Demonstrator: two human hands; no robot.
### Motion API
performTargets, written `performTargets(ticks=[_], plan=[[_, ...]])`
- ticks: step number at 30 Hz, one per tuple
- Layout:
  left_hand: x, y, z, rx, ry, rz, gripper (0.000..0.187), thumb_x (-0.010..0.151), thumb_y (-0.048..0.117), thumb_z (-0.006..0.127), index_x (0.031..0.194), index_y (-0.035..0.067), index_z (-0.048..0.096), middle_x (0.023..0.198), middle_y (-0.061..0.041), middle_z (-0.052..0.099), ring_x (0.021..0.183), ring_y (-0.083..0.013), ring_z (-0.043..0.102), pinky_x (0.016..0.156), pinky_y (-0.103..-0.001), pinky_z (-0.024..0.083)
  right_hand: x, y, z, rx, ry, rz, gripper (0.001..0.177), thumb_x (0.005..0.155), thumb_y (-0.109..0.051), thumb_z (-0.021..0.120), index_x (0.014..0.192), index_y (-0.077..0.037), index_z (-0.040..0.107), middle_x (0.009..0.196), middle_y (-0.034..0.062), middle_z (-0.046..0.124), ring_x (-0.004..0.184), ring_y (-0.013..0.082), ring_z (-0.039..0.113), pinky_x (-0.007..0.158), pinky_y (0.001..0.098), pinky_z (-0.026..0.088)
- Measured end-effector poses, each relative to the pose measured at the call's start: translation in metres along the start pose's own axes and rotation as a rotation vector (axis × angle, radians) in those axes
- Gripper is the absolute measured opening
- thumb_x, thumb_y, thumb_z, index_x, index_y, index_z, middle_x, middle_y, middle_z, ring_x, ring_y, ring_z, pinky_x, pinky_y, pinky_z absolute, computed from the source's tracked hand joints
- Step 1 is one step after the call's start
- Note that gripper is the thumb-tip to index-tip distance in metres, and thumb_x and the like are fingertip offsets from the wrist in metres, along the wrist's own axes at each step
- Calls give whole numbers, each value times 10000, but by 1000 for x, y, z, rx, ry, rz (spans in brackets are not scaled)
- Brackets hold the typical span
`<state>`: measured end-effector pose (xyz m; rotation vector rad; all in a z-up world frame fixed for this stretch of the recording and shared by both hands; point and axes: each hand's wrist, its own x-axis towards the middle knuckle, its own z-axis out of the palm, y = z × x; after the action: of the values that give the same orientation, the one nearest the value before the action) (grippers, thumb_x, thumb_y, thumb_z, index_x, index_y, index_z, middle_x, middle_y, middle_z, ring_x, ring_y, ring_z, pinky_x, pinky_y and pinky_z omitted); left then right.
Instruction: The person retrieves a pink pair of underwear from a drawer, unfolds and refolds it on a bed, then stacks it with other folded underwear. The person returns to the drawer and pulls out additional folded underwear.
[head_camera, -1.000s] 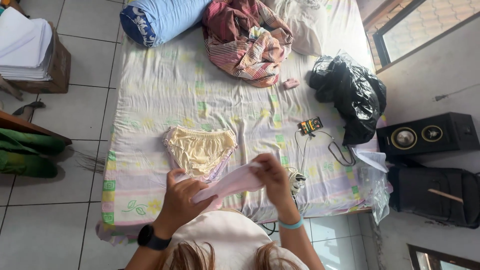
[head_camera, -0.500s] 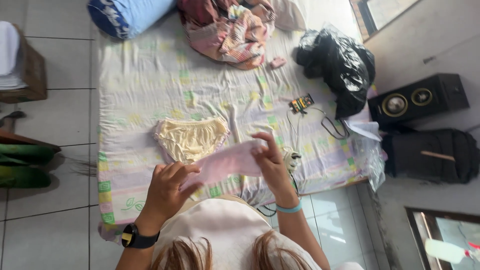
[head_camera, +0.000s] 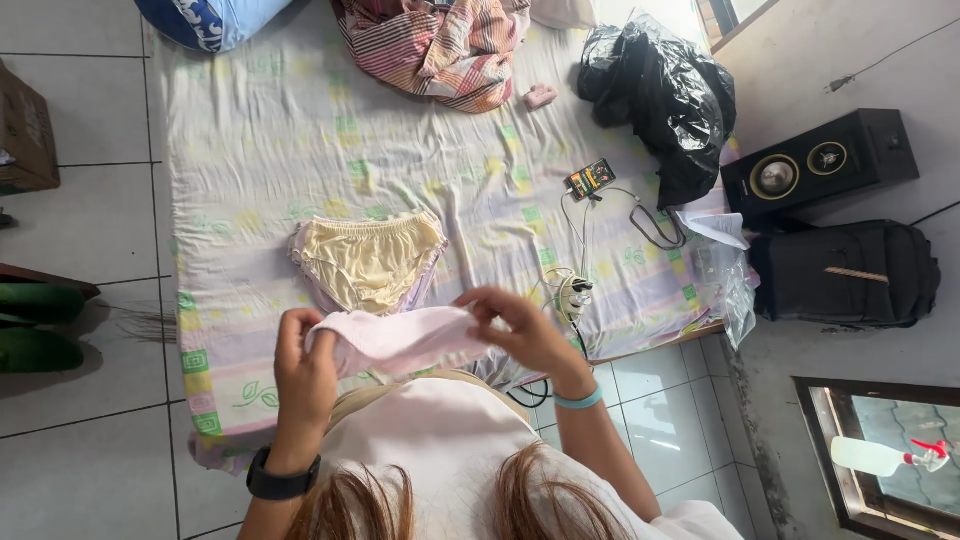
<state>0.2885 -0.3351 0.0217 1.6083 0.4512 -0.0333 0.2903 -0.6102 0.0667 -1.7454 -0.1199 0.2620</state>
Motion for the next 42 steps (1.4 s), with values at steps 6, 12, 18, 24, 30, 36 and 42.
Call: performTargets(ticks=[6,12,18,24,30,36,42], plan=[[-25,53,38,253,-241,-10,141,857,228,660,951,148,590,830,-123,701,861,-371,692,841,-484,511,15,-9,61,-128,58,-193,733,722,-268,938,1371,-134,625,1226,80,682,1214,239,634,1077,409,449],[-36,52,45,166,-238,104,127,871,147,683,917,144,565,686,-47,584,706,-215,645,740,-392,547,36,64,64,-362,123,-180,374,749,-2,796,1072,-179,733,943,4,731,915,232,709,866,358,553],[-18,43,-5,13,-59,283,162,929,116,735,876,153,586,739,16,547,754,-88,557,741,-267,505,30,134,18,-620,255,111,430,685,113,658,990,-181,727,950,76,691,930,365,706,867,468,560],[8,36,-50,482,-413,215,252,762,-31,719,688,193,810,923,-26,609,840,-202,655,848,-354,572,21,144,-12,34,361,627,334,878,-47,613,1200,-69,697,1021,112,697,838,190,643,721,295,570],[34,-30,-34,1056,-117,399,515,872,-13,596,1237,329,717,1154,-67,534,987,-359,663,793,-486,583,33,168,-20,916,443,641,311,999,-87,587,1257,86,606,1207,296,656,1081,397,661,963,621,517],[44,2,-24,925,-228,71,748,876,107,672,1572,243,434,1105,-161,595,976,-418,715,834,-529,581,43,79,-21,1333,455,688,340,914,-6,575,1212,156,552,1209,309,616,1142,479,632,1002,617,480],[72,-6,-13,52,-362,-230,1015,788,-102,753,1645,182,289,1239,-201,675,1031,-249,712,894,-385,603,43,73,-44,1571,231,449,293,956,-317,645,745,-118,687,656,105,720,452,170,669,456,195,509]])
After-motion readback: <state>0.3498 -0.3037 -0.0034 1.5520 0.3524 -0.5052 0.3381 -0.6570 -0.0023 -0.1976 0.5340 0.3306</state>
